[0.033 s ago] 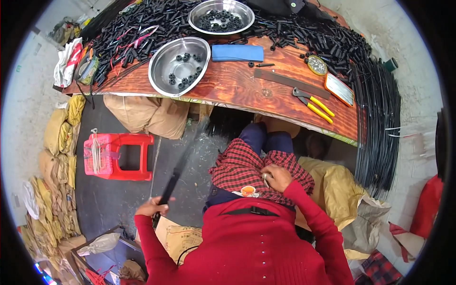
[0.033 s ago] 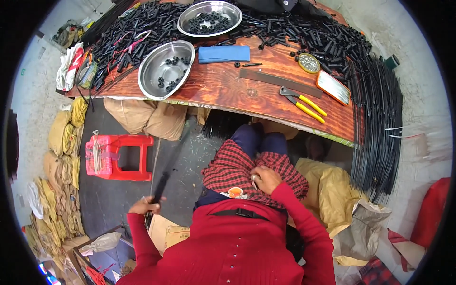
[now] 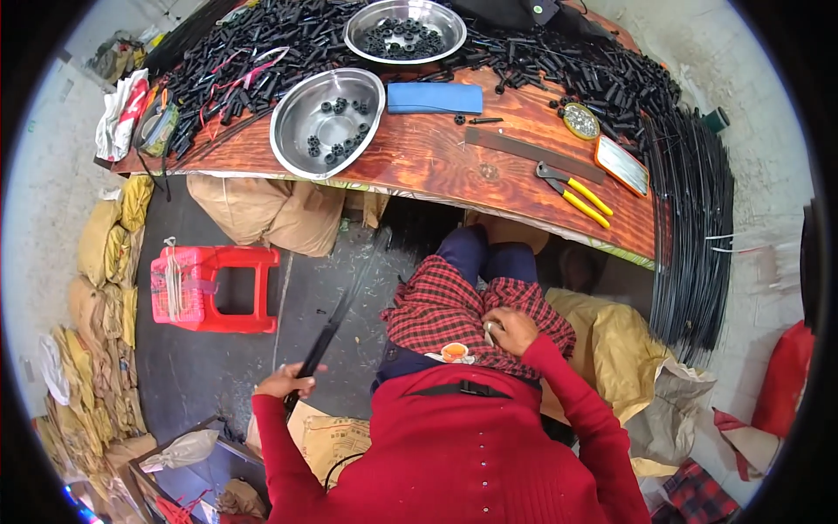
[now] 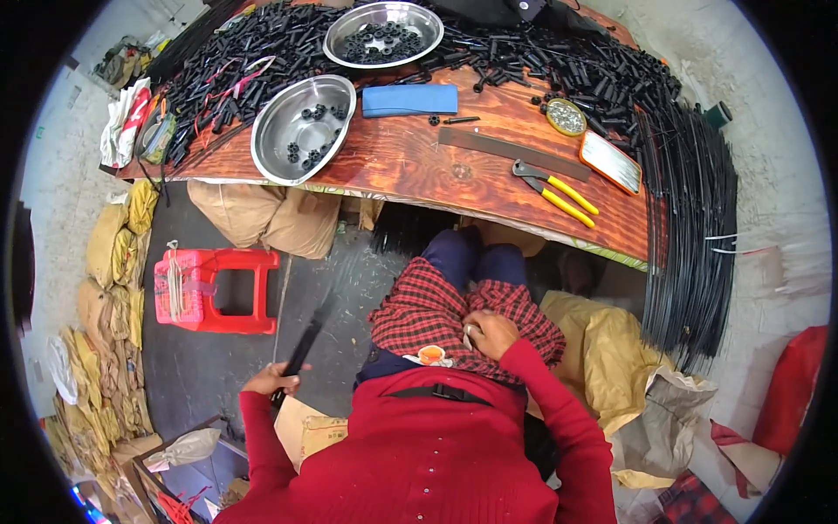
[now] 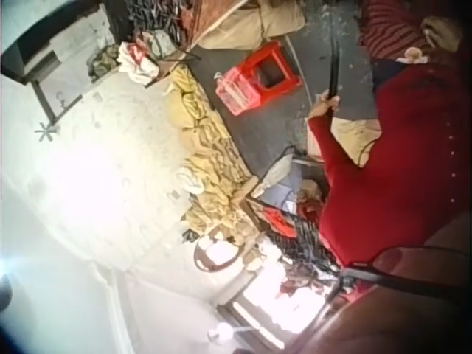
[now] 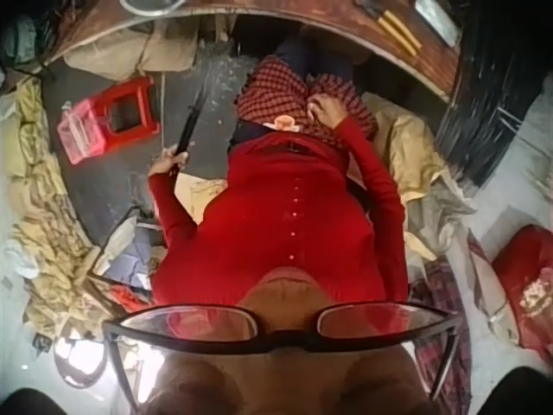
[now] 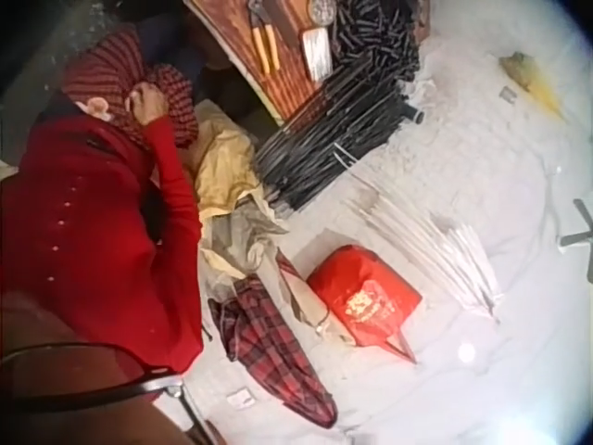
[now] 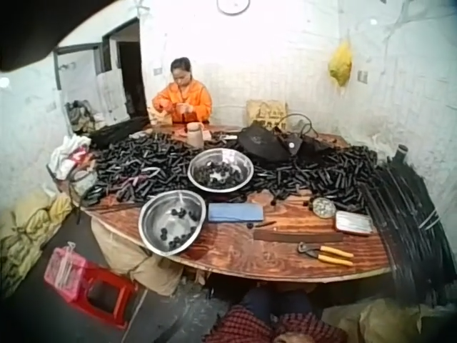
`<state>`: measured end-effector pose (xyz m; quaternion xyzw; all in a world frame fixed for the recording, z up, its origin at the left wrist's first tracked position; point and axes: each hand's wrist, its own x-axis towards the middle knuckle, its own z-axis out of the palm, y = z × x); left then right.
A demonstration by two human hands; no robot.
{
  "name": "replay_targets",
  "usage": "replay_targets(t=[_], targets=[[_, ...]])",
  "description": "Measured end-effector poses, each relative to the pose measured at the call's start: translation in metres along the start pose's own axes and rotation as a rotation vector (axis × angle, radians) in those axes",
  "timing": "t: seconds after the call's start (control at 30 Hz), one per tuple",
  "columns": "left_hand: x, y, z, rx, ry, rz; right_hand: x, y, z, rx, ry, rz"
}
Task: Assembling electrical cable harnesses by attaching connectors and trimming components using pliers.
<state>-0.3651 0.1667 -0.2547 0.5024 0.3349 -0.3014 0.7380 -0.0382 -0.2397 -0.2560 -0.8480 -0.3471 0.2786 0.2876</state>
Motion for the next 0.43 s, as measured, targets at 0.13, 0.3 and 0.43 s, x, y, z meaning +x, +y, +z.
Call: replay_targets(t=[0.13,0.3,0.43], targets=[[0.119,-0.013,-0.001,0.339,0.136,0.031,-0.015,0.023,0.004,0.031,-0.031,0.115],[0.283,0.031,0.009,0.614,0.371,0.075,-0.013,0.017,0.006,-0.01,-0.01,0.179],[0.367,0.081,0.026,1.049,0.624,0.1,-0.019,0.016,0.01,0.003,-0.014,0.177]])
